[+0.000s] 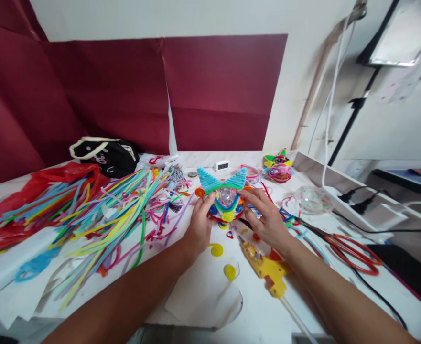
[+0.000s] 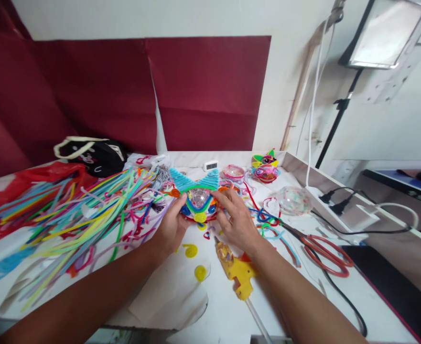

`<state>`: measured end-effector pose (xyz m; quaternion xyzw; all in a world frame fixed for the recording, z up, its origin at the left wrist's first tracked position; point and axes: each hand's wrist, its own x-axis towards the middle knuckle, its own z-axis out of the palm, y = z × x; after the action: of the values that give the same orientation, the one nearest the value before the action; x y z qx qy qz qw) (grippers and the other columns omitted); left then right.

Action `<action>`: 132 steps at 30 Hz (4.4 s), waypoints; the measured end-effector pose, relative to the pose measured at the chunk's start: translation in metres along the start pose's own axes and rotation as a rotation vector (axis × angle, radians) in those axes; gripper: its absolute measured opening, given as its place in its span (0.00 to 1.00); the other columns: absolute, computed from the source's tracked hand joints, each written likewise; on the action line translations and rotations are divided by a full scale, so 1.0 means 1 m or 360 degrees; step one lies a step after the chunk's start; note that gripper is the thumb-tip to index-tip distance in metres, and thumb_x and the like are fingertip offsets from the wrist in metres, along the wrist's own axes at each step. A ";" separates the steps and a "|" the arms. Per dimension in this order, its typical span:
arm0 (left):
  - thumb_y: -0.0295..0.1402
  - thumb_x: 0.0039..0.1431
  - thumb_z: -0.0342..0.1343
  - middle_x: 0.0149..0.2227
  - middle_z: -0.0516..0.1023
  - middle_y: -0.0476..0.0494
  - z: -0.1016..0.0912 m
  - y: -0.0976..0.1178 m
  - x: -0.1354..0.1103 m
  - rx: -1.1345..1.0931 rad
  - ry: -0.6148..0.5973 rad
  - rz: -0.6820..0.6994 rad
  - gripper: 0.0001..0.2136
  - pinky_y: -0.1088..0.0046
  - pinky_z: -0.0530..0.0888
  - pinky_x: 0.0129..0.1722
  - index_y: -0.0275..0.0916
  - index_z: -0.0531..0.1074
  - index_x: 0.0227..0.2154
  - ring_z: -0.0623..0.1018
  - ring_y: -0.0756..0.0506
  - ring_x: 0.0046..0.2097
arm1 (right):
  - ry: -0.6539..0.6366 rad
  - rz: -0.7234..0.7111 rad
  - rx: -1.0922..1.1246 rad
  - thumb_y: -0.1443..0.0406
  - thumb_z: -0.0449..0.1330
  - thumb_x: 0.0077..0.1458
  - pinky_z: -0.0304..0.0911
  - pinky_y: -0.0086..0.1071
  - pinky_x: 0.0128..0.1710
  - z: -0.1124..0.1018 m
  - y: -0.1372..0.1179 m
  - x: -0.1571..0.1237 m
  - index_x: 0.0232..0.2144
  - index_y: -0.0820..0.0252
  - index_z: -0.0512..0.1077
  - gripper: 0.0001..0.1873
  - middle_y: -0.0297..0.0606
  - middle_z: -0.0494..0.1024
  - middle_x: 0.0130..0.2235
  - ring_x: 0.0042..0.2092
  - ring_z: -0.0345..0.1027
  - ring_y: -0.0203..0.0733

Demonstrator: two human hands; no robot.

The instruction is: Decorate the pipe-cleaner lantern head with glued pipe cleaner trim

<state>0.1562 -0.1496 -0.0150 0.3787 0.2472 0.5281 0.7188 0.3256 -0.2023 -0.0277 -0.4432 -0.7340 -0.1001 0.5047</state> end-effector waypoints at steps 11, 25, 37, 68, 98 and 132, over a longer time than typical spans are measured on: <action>0.37 0.46 0.71 0.42 0.82 0.42 0.003 0.004 -0.006 0.0147 -0.0104 0.0042 0.21 0.64 0.76 0.47 0.37 0.74 0.43 0.81 0.40 0.45 | 0.0028 0.0033 -0.0003 0.71 0.52 0.62 0.70 0.40 0.42 -0.004 0.002 0.001 0.59 0.50 0.68 0.25 0.39 0.71 0.43 0.43 0.70 0.42; 0.35 0.44 0.73 0.44 0.82 0.41 0.004 0.004 -0.009 0.0238 -0.0168 0.0089 0.25 0.64 0.76 0.48 0.37 0.73 0.46 0.82 0.41 0.44 | 0.0075 0.0079 0.0047 0.70 0.52 0.64 0.70 0.41 0.43 -0.009 -0.006 0.005 0.57 0.50 0.70 0.21 0.39 0.72 0.43 0.44 0.70 0.43; 0.37 0.44 0.73 0.43 0.82 0.40 0.001 0.002 -0.007 0.0319 -0.0130 0.0083 0.26 0.65 0.77 0.45 0.36 0.74 0.46 0.81 0.42 0.43 | 0.0088 0.0036 0.0091 0.72 0.53 0.64 0.67 0.40 0.43 -0.009 -0.007 0.004 0.59 0.49 0.68 0.24 0.38 0.70 0.43 0.43 0.67 0.42; 0.38 0.45 0.73 0.48 0.81 0.41 -0.002 -0.001 -0.005 0.0324 -0.0161 0.0130 0.30 0.63 0.78 0.48 0.39 0.68 0.50 0.81 0.41 0.47 | 0.0032 -0.0088 -0.0085 0.72 0.53 0.63 0.66 0.42 0.42 -0.010 -0.003 0.002 0.64 0.49 0.64 0.29 0.41 0.69 0.44 0.44 0.67 0.45; 0.36 0.47 0.72 0.52 0.80 0.42 0.003 0.002 -0.009 0.0176 -0.0172 0.0097 0.30 0.63 0.77 0.51 0.42 0.66 0.52 0.80 0.40 0.51 | 0.0172 -0.0196 -0.0301 0.71 0.58 0.60 0.69 0.43 0.44 -0.015 -0.012 0.008 0.54 0.55 0.69 0.20 0.43 0.78 0.43 0.44 0.72 0.46; 0.33 0.42 0.73 0.48 0.80 0.42 -0.001 -0.003 -0.010 0.0261 -0.0152 0.0180 0.31 0.63 0.77 0.50 0.41 0.66 0.49 0.81 0.40 0.48 | 0.0162 -0.0301 -0.0387 0.72 0.58 0.58 0.68 0.45 0.44 -0.016 -0.015 0.009 0.57 0.56 0.68 0.24 0.44 0.78 0.44 0.43 0.72 0.48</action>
<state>0.1539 -0.1591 -0.0182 0.4743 0.2334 0.5272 0.6653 0.3237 -0.2156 -0.0080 -0.4242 -0.7285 -0.2575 0.4722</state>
